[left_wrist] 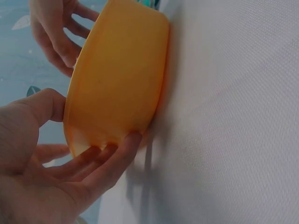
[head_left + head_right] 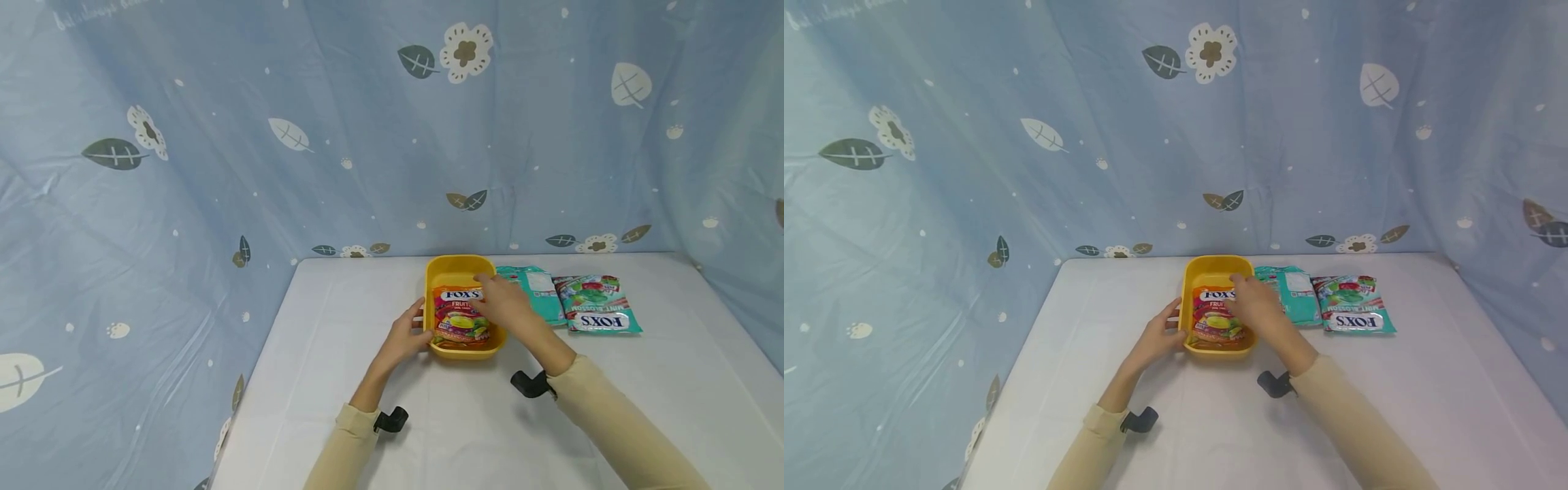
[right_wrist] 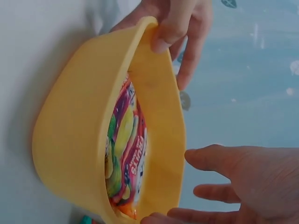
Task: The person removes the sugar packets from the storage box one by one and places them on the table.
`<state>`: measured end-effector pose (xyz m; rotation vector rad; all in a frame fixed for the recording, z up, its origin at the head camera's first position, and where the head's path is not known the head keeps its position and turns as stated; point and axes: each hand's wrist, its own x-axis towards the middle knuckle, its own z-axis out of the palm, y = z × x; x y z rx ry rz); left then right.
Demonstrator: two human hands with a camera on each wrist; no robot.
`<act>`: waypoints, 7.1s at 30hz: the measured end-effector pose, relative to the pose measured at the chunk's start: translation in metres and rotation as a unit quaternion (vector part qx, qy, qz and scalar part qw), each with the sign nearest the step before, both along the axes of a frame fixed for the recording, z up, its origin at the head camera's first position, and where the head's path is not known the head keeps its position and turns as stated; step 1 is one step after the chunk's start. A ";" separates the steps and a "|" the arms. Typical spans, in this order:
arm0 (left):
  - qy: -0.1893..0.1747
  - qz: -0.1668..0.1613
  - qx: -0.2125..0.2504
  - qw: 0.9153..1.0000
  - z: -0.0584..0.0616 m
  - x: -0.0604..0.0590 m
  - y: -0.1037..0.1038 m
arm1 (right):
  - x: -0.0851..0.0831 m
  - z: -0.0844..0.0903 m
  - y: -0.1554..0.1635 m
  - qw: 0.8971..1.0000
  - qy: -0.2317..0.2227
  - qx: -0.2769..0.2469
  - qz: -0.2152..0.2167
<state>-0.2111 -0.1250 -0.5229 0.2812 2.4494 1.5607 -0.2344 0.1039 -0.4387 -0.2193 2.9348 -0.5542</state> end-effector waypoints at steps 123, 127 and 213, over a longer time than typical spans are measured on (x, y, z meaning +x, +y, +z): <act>0.003 0.007 0.003 1.000 0.002 0.002 0.001 | 0.016 -0.058 -0.029 0.989 0.055 -0.132 -0.047; -0.004 0.007 0.017 1.000 0.000 0.002 0.001 | 0.015 -0.059 -0.029 0.988 0.064 -0.138 -0.038; -0.014 0.010 0.012 1.000 0.000 0.002 -0.001 | 0.009 -0.040 -0.010 0.978 0.047 -0.204 -0.016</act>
